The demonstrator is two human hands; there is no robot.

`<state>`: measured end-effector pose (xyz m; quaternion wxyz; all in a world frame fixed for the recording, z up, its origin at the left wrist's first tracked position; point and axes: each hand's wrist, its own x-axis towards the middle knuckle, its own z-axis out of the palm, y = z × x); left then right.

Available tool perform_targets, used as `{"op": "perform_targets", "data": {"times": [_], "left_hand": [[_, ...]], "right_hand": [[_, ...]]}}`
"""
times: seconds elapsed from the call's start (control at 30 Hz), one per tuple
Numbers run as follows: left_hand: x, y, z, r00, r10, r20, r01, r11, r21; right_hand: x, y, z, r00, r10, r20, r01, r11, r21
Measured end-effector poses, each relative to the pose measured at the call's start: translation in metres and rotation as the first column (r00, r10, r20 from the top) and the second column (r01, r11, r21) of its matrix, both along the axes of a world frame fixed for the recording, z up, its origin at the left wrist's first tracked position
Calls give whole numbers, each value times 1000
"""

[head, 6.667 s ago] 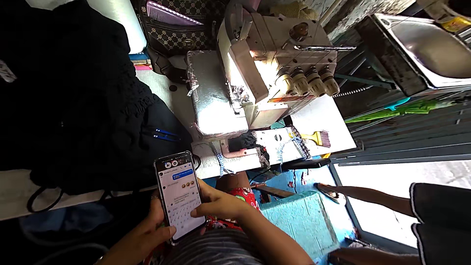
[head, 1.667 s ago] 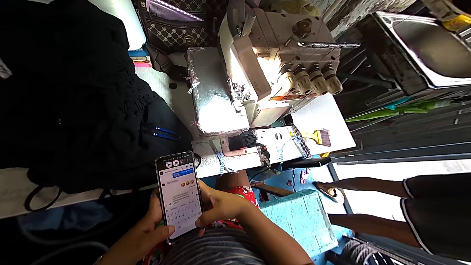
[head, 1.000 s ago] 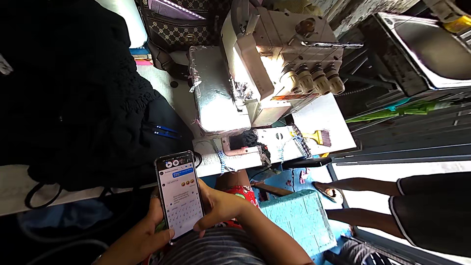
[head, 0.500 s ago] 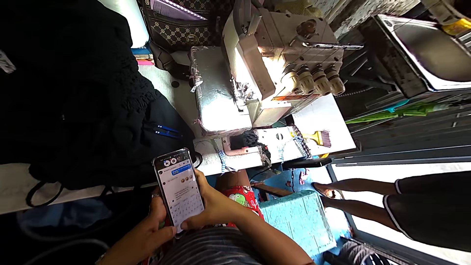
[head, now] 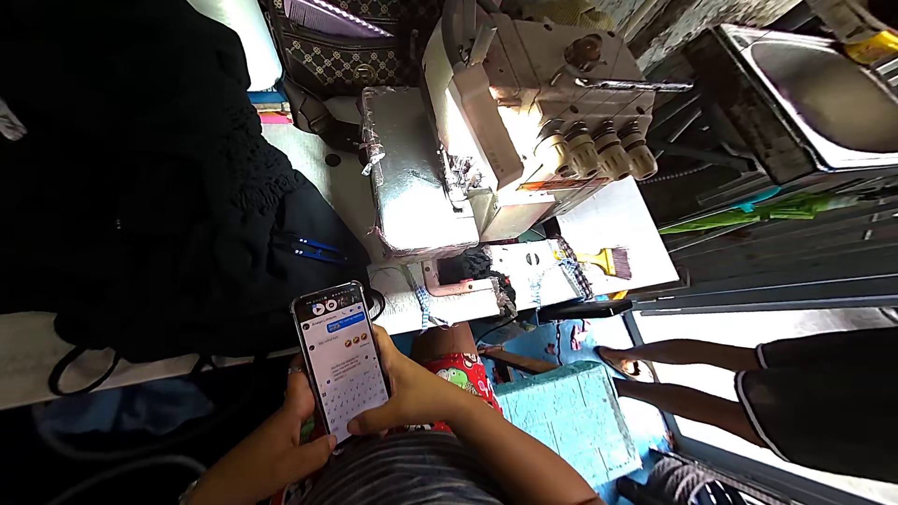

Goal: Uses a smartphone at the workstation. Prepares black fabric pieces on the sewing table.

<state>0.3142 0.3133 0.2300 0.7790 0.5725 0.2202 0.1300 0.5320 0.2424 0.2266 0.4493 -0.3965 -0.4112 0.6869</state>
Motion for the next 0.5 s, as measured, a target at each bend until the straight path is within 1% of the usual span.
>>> {"op": "perform_targets", "data": {"times": [0.13,0.2,0.27,0.37,0.5], "left_hand": [[1,1,1,1000,-3,-9,3,1000,-18],[2,3,1,999,2,41,1,997,-75],[3,4,0,997,24,76,-17,995,-97],[3,3,-4,993,100,70,-91,988,-122],[4,4,-7,987,126,95,-110,981,-157]], "right_hand": [[-3,1,-4,997,-64,50,61,997,55],[-1,1,-3,998,-45,39,43,998,54],[1,0,-1,1000,-7,21,7,1000,21],[2,-1,0,999,32,-25,-32,999,-3],[3,-1,-1,996,61,-68,-61,998,1]]}}
